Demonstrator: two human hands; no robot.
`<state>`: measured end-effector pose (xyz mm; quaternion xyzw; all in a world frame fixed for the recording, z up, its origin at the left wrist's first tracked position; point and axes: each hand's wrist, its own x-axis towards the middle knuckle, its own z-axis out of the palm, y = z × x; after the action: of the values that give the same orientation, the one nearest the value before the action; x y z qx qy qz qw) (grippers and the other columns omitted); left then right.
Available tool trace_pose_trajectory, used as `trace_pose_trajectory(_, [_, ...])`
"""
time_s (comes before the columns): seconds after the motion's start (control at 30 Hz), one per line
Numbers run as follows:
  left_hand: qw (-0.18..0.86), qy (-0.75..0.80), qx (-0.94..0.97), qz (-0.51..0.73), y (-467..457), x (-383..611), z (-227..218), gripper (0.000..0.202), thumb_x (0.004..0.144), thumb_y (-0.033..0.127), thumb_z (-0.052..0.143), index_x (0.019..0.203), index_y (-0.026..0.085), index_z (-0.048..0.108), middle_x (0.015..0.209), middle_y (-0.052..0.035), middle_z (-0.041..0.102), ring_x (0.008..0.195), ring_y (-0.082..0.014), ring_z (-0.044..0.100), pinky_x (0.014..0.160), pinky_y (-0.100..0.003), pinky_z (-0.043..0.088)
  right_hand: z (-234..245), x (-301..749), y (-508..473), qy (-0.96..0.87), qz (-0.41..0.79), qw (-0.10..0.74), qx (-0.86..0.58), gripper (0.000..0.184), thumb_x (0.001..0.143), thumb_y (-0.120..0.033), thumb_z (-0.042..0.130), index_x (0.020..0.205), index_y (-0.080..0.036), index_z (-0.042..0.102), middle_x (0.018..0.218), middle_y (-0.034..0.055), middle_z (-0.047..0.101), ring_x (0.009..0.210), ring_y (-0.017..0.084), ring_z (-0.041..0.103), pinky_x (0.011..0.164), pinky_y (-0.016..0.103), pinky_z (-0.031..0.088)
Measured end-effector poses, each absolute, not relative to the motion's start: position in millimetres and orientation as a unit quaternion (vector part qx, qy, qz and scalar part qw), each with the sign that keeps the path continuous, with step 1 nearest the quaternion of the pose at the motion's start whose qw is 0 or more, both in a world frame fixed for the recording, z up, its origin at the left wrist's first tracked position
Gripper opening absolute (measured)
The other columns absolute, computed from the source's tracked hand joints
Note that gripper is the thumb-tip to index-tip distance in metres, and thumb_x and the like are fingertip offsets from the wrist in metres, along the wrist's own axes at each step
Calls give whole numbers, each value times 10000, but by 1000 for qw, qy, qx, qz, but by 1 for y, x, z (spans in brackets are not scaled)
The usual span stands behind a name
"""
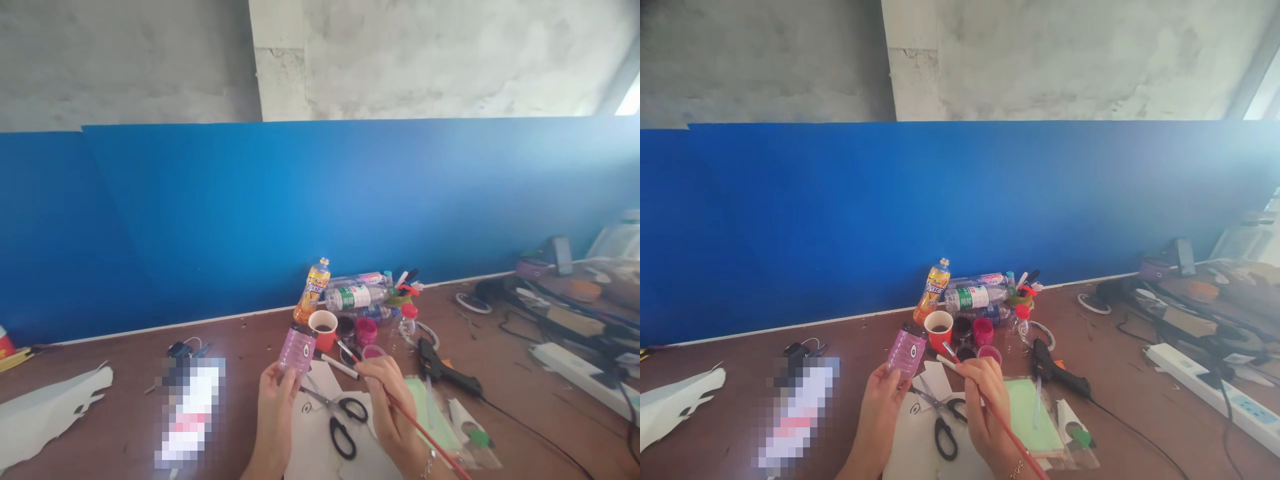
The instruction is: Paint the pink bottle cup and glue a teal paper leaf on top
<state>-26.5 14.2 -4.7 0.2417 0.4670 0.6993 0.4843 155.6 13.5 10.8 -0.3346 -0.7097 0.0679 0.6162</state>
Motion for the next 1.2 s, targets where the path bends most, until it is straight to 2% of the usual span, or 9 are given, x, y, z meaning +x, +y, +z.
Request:
trace_pose_trajectory(0.1, [578, 374, 192, 700, 14, -27, -7, 236, 778, 331, 669, 931, 185, 564, 963, -63, 675, 905, -172, 661, 888, -336, 498, 15, 151, 12, -708, 74, 614, -340, 216, 912, -140, 409, 1007, -232, 580, 932, 66, 606, 878, 221, 575, 758, 384, 450])
trace_pose_trajectory(0.23, [643, 325, 87, 688, 15, -29, -6, 68, 836, 177, 576, 903, 172, 590, 901, -69, 683, 859, -181, 682, 830, -329, 538, 11, 151, 14, -713, 86, 608, -340, 227, 917, -148, 397, 1033, -228, 574, 959, 67, 600, 898, 220, 573, 779, 386, 451])
trace_pose_trajectory(0.43, [711, 286, 25, 642, 12, -28, 7, 120, 872, 219, 539, 947, 149, 601, 923, -96, 692, 856, -198, 693, 796, -342, 566, -3, 155, 17, -705, 120, 616, -331, 252, 939, -204, 361, 1009, -223, 602, 914, 67, 614, 850, 222, 572, 740, 387, 464])
trace_pose_trajectory(0.53, [716, 286, 25, 637, 10, -27, 6, 137, 863, 222, 557, 957, 138, 610, 930, -100, 693, 885, -202, 690, 805, -337, 567, -6, 151, 16, -667, 195, 636, -336, 239, 947, -221, 375, 961, -218, 613, 846, 56, 629, 796, 209, 598, 686, 346, 492])
trace_pose_trajectory(0.63, [725, 279, 22, 629, 10, -27, 3, 167, 857, 226, 567, 981, 125, 615, 944, -106, 694, 912, -210, 684, 830, -344, 559, -4, 146, 14, -630, 250, 650, -343, 227, 955, -217, 378, 1001, -219, 600, 875, 62, 646, 807, 206, 621, 655, 318, 512])
trace_pose_trajectory(0.83, [761, 231, 10, 606, 7, -27, 2, 181, 861, 235, 552, 987, 124, 620, 935, -97, 711, 895, -203, 690, 854, -341, 545, 7, 148, 7, -730, 151, 600, -291, 239, 924, -123, 399, 1048, -232, 572, 918, 65, 626, 844, 204, 584, 728, 357, 491])
trace_pose_trajectory(1.2, [783, 232, 21, 577, 7, -28, 0, 216, 866, 283, 546, 961, 111, 635, 871, -113, 727, 842, -193, 701, 826, -327, 544, 4, 147, 7, -725, 144, 607, -292, 266, 909, -104, 423, 1097, -245, 547, 1027, 72, 633, 884, 199, 588, 780, 360, 493])
